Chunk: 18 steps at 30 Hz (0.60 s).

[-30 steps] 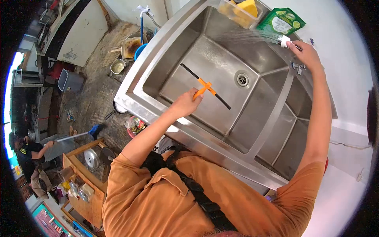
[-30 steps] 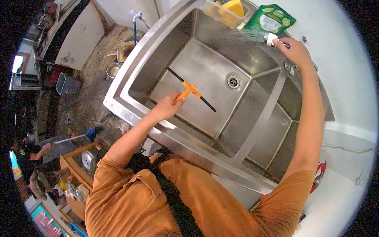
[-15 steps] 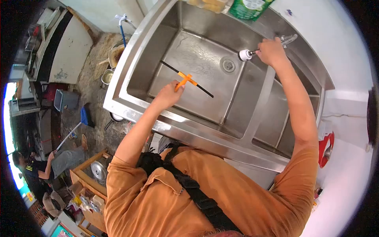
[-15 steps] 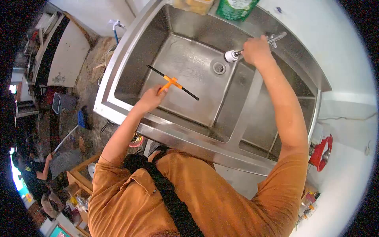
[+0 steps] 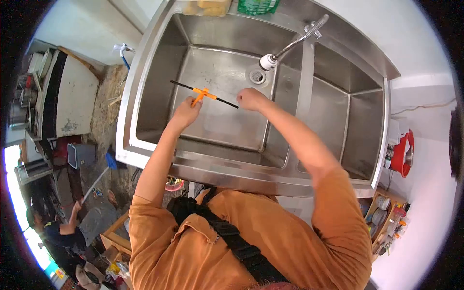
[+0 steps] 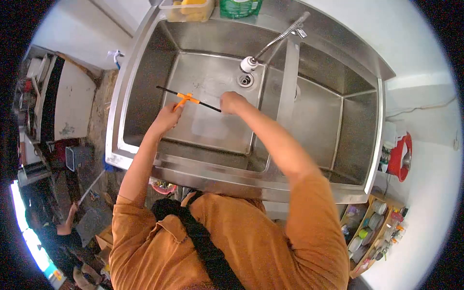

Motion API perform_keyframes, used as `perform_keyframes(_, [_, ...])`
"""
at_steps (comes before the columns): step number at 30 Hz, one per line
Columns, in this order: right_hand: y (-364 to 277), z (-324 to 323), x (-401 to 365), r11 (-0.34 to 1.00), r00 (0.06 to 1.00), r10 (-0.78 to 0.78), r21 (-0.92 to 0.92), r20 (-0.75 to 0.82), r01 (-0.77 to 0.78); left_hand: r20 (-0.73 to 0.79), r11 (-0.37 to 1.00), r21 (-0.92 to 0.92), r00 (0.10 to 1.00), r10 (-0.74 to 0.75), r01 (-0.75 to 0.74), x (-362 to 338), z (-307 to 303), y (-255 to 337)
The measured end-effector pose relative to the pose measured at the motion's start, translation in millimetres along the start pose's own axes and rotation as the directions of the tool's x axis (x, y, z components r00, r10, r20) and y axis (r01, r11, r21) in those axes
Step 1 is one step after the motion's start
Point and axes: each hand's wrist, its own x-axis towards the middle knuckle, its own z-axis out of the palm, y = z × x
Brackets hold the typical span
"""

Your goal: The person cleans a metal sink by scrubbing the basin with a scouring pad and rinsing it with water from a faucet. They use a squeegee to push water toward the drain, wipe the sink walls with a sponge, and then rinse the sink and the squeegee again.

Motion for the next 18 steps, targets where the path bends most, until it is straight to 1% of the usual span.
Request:
perform_keyframes(1, [16,3,19,1.0,1.0,0.005,0.007,-0.008,-0.005,0.004,1.0,0.009,1.0,0.006,-0.006,0,-3,3])
perform_keyframes(2, [31,6,35,0.966,0.974,0.226,0.136,-0.034,-0.219,-0.023,0.999,0.026,0.999,0.041,-0.04,-4,-2,2])
perform_keyframes(3, [46,14,48,0.87,0.899,0.437,0.265,-0.026,-0.415,-0.048,0.996,0.042,0.996,0.074,-0.072,-11,-1,4])
perform_keyframes(4, [63,27,60,0.866,0.898,0.44,0.276,-0.024,-0.417,-0.042,0.996,0.053,0.996,0.075,-0.073,-16,-1,4])
perform_keyframes(5, [83,39,72,0.853,0.814,0.507,0.299,-0.283,-0.427,-0.035,0.995,0.06,0.996,0.082,-0.08,-27,-7,11])
perform_keyframes(6, [99,46,81,0.84,0.664,0.542,0.325,-0.515,-0.434,-0.026,0.994,0.067,0.996,0.087,-0.085,-36,-10,13])
perform_keyframes(7, [105,33,83,0.857,0.716,0.51,0.215,-0.476,-0.467,-0.019,0.994,0.076,0.996,0.085,-0.083,-41,-11,10])
perform_keyframes(9, [165,39,119,0.883,0.727,0.458,0.165,-0.511,-0.44,-0.057,0.988,-0.054,0.988,0.141,-0.144,-50,-10,1])
perform_keyframes(10, [217,66,158,0.893,0.679,0.444,0.23,-0.584,-0.386,-0.056,0.99,-0.049,0.99,0.129,-0.132,-58,-16,12])
perform_keyframes(11, [246,75,175,0.928,0.712,0.335,0.085,-0.616,-0.363,-0.017,0.997,-0.062,0.999,0.048,-0.049,-70,-23,33])
perform_keyframes(12, [261,78,185,0.945,0.734,0.29,0.064,-0.614,-0.32,0.018,0.997,-0.075,0.999,-0.031,0.032,-74,-24,42])
perform_keyframes(13, [274,79,194,0.96,0.753,0.244,0.043,-0.611,-0.276,0.014,0.996,-0.07,0.999,-0.046,0.047,-77,-18,34])
perform_keyframes(14, [286,81,203,0.973,0.771,0.198,0.023,-0.605,-0.231,-0.034,0.996,-0.087,0.999,0.002,-0.004,-78,-13,26])
perform_keyframes(15, [282,77,202,0.97,0.776,0.148,-0.064,-0.613,-0.235,-0.084,0.993,-0.104,0.995,0.051,-0.059,-75,-10,21])
perform_keyframes(16, [273,85,192,0.966,0.774,0.222,0.029,-0.593,-0.256,-0.079,0.994,-0.102,0.996,0.041,-0.049,-73,-9,19])
perform_keyframes(18, [231,87,159,0.93,0.755,0.368,0.21,-0.542,-0.302,-0.055,0.993,-0.113,0.998,0.009,-0.015,-74,-9,18])
